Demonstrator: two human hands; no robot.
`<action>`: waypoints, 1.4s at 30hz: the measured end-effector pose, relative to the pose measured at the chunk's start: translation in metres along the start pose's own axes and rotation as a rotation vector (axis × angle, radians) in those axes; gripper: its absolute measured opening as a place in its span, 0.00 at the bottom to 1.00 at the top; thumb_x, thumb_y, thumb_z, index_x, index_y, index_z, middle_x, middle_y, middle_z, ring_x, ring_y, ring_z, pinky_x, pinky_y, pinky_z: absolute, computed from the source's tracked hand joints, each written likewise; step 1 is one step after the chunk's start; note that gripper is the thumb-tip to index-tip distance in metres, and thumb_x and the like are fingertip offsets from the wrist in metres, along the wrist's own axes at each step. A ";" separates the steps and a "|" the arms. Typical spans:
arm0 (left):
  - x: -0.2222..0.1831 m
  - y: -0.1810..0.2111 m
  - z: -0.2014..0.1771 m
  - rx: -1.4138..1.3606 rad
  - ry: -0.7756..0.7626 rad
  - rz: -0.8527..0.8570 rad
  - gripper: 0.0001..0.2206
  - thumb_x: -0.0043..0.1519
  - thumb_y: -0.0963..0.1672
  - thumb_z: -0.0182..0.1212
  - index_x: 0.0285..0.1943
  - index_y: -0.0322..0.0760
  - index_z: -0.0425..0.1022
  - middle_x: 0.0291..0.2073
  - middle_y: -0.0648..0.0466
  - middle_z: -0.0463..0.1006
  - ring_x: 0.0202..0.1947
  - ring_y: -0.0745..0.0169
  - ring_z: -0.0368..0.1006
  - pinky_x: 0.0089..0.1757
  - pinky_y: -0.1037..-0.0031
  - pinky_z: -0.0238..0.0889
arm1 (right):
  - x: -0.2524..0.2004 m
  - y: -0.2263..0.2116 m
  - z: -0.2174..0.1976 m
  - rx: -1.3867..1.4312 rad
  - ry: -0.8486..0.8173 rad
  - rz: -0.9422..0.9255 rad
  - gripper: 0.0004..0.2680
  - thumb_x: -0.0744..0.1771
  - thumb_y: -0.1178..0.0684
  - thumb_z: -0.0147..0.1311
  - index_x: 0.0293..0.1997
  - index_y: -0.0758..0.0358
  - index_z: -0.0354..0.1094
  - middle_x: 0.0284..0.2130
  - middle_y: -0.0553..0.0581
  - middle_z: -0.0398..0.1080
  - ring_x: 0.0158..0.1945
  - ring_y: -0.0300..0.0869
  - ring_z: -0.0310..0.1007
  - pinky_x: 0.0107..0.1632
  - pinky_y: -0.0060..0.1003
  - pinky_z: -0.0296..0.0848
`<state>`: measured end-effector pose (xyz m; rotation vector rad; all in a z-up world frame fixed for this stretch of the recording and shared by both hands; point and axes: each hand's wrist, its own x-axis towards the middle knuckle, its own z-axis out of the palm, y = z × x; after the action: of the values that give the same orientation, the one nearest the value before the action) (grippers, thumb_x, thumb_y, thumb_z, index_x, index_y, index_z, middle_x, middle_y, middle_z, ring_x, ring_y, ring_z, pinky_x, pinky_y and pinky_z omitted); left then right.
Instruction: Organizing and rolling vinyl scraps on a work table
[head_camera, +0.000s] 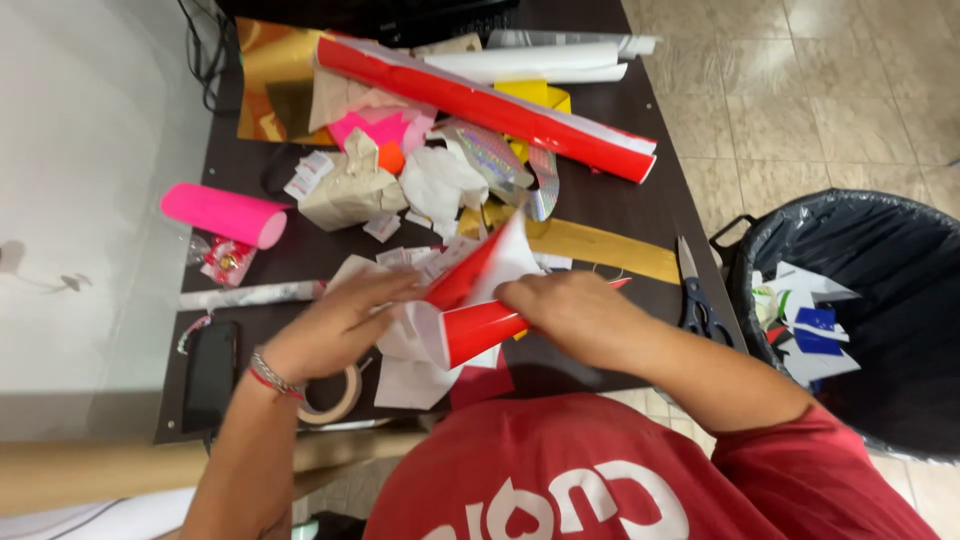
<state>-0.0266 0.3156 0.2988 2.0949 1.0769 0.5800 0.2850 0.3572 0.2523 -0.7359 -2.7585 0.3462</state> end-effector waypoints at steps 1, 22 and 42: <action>0.006 0.010 0.006 0.014 0.004 0.007 0.22 0.60 0.34 0.48 0.66 0.20 0.66 0.52 0.23 0.77 0.60 0.10 0.60 0.58 0.29 0.51 | 0.009 -0.005 0.000 -0.008 0.012 -0.005 0.12 0.65 0.57 0.57 0.53 0.64 0.66 0.34 0.64 0.75 0.37 0.60 0.80 0.40 0.54 0.78; -0.071 0.016 0.098 0.000 0.302 -0.228 0.09 0.57 0.50 0.73 0.37 0.47 0.85 0.28 0.60 0.87 0.27 0.65 0.84 0.31 0.74 0.73 | 0.183 0.332 0.110 -0.098 0.058 0.694 0.23 0.62 0.36 0.66 0.56 0.59 0.70 0.45 0.66 0.73 0.51 0.61 0.73 0.51 0.54 0.73; -0.096 0.183 0.064 0.391 0.766 0.204 0.05 0.62 0.39 0.59 0.40 0.27 0.80 0.33 0.44 0.83 0.33 0.52 0.81 0.41 0.65 0.74 | -0.053 0.016 -0.070 0.007 -0.119 -0.205 0.09 0.64 0.50 0.60 0.44 0.55 0.69 0.39 0.57 0.77 0.41 0.58 0.77 0.41 0.50 0.72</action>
<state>0.0568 0.1365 0.3879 2.3933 1.4824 1.4506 0.3585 0.3544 0.3029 -0.4378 -2.9096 0.3666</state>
